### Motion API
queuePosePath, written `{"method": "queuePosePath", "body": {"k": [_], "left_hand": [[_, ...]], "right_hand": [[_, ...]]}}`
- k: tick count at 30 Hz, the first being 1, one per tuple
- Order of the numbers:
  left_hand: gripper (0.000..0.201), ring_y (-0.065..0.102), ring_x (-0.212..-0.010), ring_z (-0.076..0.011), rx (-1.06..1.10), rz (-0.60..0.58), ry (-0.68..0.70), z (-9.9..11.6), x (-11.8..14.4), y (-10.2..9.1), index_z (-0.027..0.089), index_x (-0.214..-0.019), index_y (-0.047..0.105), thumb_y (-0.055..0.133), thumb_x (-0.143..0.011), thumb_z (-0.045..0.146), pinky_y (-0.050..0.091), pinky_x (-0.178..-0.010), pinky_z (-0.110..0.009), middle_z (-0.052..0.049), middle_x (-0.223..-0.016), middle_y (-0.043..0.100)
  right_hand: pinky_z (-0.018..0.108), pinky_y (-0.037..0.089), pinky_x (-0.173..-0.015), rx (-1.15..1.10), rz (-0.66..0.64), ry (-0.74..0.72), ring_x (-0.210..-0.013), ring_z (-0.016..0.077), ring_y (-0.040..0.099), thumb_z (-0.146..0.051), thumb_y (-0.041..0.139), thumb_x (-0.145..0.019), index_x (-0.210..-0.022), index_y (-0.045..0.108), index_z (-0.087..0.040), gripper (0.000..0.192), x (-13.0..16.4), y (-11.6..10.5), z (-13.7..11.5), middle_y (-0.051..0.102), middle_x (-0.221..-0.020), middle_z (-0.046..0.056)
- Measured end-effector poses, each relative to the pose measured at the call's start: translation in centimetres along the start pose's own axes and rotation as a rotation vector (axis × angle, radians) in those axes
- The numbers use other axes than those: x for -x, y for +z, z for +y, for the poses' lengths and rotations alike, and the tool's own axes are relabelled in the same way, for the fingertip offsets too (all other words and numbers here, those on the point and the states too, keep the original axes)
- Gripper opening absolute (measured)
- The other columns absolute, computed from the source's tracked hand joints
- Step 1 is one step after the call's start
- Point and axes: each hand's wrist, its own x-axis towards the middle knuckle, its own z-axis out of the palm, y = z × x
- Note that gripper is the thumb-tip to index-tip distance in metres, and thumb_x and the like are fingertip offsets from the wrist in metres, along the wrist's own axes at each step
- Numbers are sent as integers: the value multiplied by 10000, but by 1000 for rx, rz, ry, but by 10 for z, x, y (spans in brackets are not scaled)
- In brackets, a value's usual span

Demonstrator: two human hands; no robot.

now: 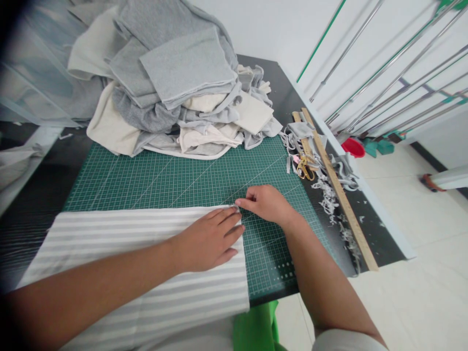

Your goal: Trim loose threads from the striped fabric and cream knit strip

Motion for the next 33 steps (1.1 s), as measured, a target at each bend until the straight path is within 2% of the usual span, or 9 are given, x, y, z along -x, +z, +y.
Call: {"method": "queuePosePath", "body": {"k": [9,25,33], "left_hand": [[483,417,-1300,-311,1,14,5,0,1,1,116,-1232,554,424,-941,479,279,-1094,-431,-159,-1336,517],[491,421,-1290,-337,-29,15,8,2,0,0,103,-1233,552,407,-945,474,289,-1084,-452,-172,-1325,518],[494,415,-1302,-322,-39,21,9,1,1,1,111,-1238,552,420,-939,481,282,-1088,-443,-166,-1332,522]], "right_hand": [[258,280,-523,-12,-29,-16,-528,110,471,-588,538,-842,-624,564,-198,448,0,-4,5,562,-556,-22],[266,289,-529,-1,14,-8,-541,114,500,-566,543,-847,-622,584,-202,430,0,1,-1,599,-577,-14],[269,281,-518,25,15,50,-524,110,483,-574,557,-832,-592,565,-201,444,-1,1,1,573,-547,-22]]}}
